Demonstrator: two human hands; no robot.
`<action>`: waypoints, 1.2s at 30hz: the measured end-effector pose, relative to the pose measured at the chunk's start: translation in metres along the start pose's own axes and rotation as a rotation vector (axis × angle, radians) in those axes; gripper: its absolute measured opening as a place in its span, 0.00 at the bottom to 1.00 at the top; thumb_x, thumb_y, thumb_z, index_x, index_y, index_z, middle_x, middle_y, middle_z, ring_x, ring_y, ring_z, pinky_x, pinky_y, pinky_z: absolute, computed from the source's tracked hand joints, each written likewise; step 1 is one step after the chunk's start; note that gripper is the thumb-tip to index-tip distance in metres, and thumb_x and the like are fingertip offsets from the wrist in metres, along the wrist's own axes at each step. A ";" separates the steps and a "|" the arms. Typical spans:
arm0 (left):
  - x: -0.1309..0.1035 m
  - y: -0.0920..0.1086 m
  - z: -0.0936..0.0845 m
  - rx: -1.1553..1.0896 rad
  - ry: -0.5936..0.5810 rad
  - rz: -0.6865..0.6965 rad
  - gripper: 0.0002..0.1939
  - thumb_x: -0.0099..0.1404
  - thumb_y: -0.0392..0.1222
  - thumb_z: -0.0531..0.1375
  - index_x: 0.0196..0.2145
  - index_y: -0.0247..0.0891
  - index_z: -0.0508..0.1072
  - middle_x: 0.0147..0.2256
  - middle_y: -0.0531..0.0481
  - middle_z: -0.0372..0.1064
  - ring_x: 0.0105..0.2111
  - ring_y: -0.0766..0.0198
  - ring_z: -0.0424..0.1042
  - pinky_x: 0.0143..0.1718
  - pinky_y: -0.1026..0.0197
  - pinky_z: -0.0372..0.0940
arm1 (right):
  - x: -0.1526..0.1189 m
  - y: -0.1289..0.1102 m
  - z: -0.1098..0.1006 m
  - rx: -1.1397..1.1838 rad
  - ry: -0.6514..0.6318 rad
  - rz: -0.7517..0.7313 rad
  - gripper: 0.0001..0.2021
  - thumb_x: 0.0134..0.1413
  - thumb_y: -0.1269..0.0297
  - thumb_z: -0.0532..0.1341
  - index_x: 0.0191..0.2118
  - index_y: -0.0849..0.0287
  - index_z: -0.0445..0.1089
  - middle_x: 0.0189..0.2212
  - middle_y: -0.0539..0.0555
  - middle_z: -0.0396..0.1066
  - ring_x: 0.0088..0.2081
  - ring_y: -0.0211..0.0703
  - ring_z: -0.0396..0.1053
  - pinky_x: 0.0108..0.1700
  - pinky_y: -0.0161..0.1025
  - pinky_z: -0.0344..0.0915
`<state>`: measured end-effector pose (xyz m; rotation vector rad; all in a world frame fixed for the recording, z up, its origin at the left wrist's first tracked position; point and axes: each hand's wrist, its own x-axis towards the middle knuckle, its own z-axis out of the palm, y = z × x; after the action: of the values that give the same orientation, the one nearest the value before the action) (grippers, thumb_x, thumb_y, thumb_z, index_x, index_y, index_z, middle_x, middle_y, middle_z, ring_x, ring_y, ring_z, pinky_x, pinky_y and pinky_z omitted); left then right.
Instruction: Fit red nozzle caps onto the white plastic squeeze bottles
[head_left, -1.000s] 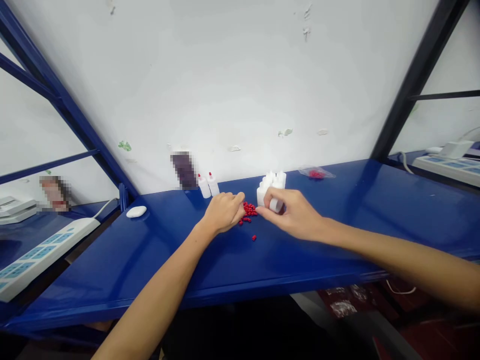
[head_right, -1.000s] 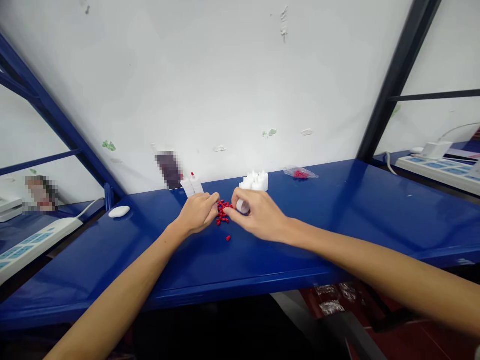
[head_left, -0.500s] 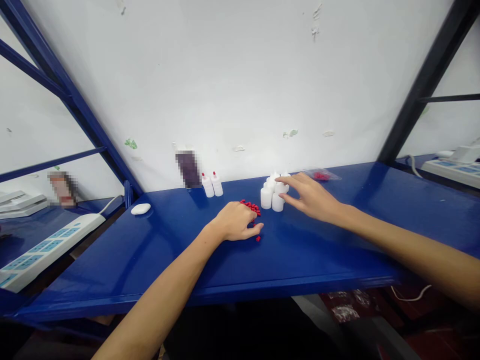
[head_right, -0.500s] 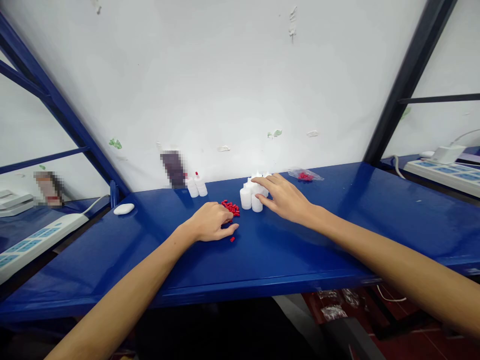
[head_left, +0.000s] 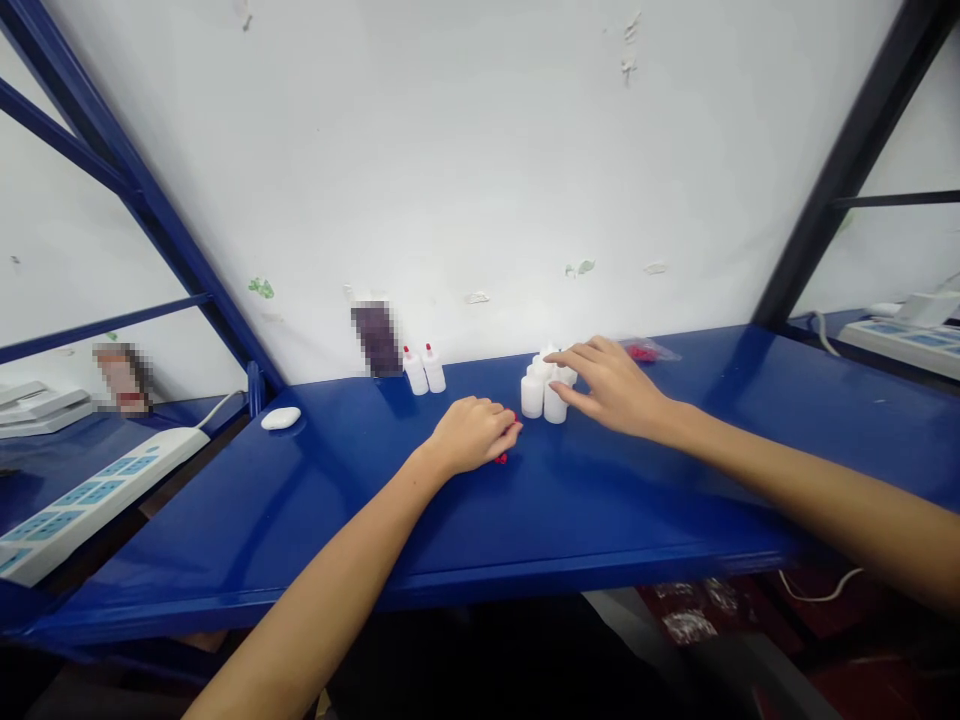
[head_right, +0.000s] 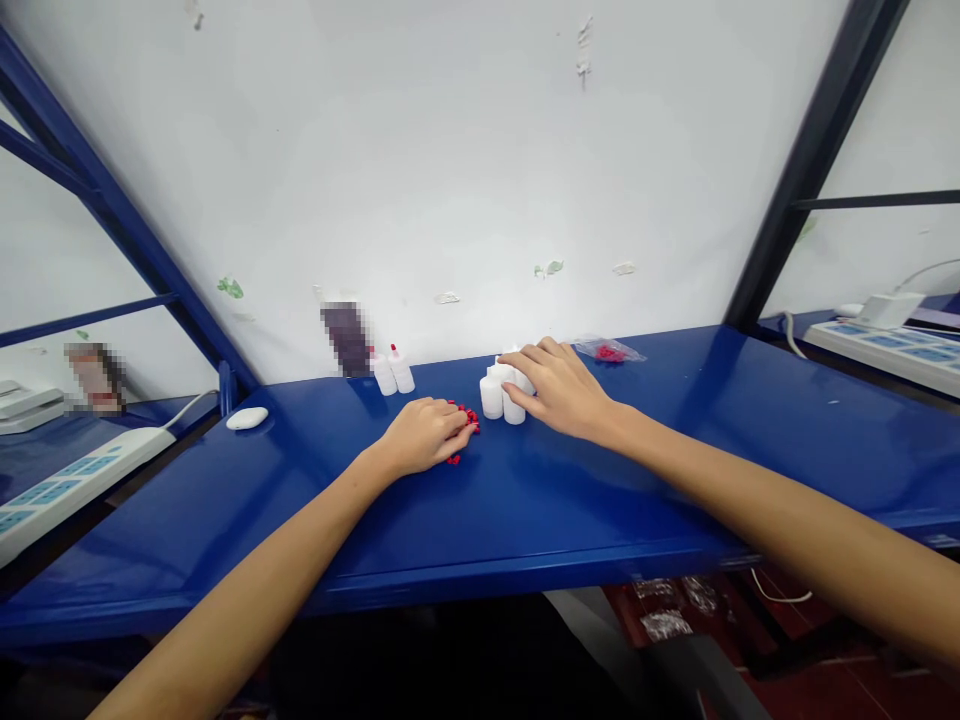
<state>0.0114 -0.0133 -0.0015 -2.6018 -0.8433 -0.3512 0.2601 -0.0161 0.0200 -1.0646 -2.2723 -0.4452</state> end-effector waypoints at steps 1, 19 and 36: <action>0.000 -0.003 0.001 -0.022 0.024 -0.056 0.19 0.72 0.45 0.47 0.29 0.37 0.71 0.28 0.48 0.73 0.30 0.61 0.72 0.31 0.60 0.58 | 0.003 -0.003 -0.002 0.025 0.034 0.010 0.17 0.63 0.59 0.54 0.52 0.59 0.69 0.42 0.61 0.73 0.43 0.55 0.64 0.46 0.51 0.59; -0.044 -0.089 0.006 -0.162 0.515 -0.971 0.14 0.65 0.41 0.49 0.21 0.38 0.62 0.20 0.53 0.59 0.23 0.66 0.57 0.27 0.63 0.48 | 0.169 -0.087 0.118 0.865 0.026 0.659 0.29 0.49 0.63 0.60 0.57 0.61 0.53 0.50 0.63 0.66 0.49 0.52 0.65 0.53 0.47 0.59; -0.038 -0.077 0.006 -0.201 0.406 -0.750 0.18 0.66 0.43 0.49 0.20 0.38 0.62 0.21 0.51 0.62 0.23 0.65 0.60 0.29 0.62 0.48 | 0.172 -0.118 0.171 1.089 0.122 0.920 0.10 0.51 0.57 0.54 0.31 0.56 0.69 0.26 0.50 0.71 0.35 0.44 0.68 0.37 0.37 0.63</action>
<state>-0.0642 0.0280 0.0013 -2.1442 -1.6548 -1.1664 0.0183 0.0991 -0.0100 -1.2041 -1.2903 0.9527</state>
